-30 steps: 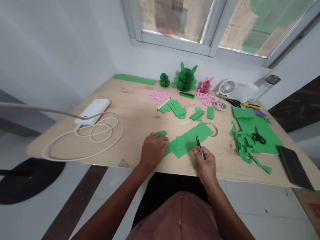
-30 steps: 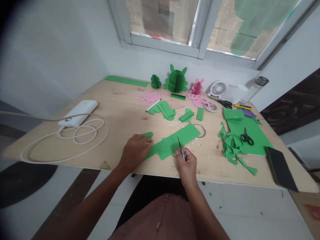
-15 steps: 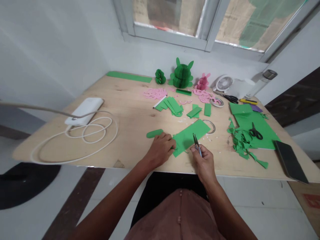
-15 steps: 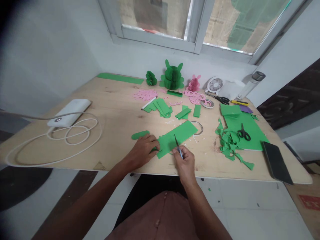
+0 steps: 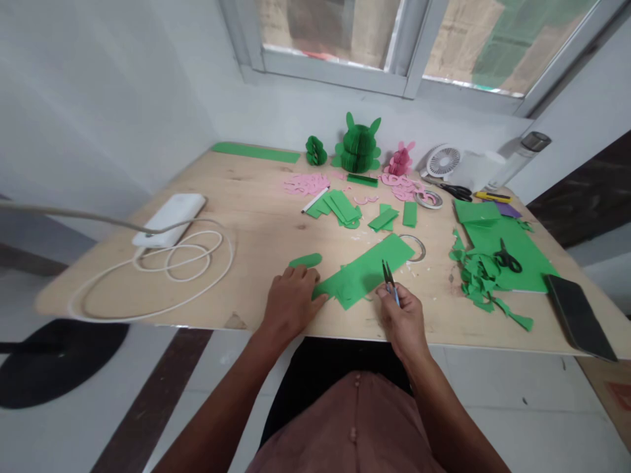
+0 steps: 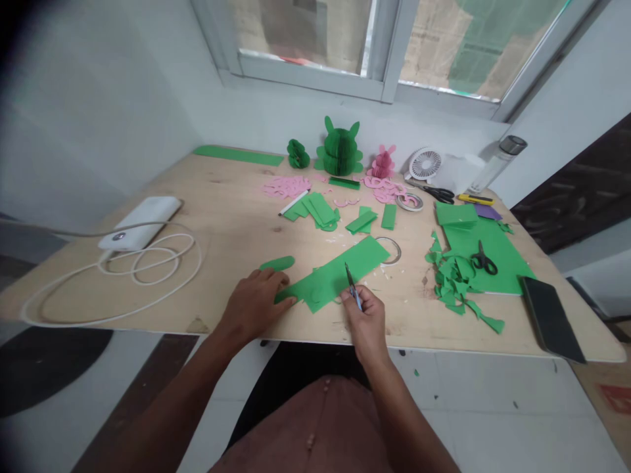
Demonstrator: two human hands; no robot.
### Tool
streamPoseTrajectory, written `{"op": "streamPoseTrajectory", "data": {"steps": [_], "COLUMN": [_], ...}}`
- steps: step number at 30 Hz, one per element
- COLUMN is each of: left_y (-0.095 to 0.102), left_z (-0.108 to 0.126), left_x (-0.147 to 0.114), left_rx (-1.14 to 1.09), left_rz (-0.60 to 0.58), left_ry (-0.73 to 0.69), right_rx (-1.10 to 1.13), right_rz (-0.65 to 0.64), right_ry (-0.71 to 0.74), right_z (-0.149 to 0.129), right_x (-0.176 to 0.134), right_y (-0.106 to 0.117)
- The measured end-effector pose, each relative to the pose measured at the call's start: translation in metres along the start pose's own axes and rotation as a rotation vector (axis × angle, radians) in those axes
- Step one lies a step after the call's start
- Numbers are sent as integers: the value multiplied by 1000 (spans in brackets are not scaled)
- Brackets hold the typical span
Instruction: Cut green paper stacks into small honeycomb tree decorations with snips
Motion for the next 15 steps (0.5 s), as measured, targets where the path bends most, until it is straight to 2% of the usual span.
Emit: {"op": "streamPoseTrajectory", "data": {"steps": [10, 15], "left_y": [1, -2], "left_z": [-1, -5], "left_x": [6, 7], "left_rx": [-152, -413], "left_rz": [-52, -71], "left_ry": [92, 197], "right_rx": [-10, -56], "right_rz": [-8, -38], "right_ry": [-9, -1], "right_z": [0, -6], "right_x": [-2, -8], "right_y": [-2, -2]}}
Point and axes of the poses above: each hand's wrist, its own x-axis towards the middle knuckle, its own y-axis out of the back of the hand, z = x × y, the point moved 4 cm from there along x, towards the middle knuckle, and after that the axes turned 12 degrees about z, right-handed, at the moved point
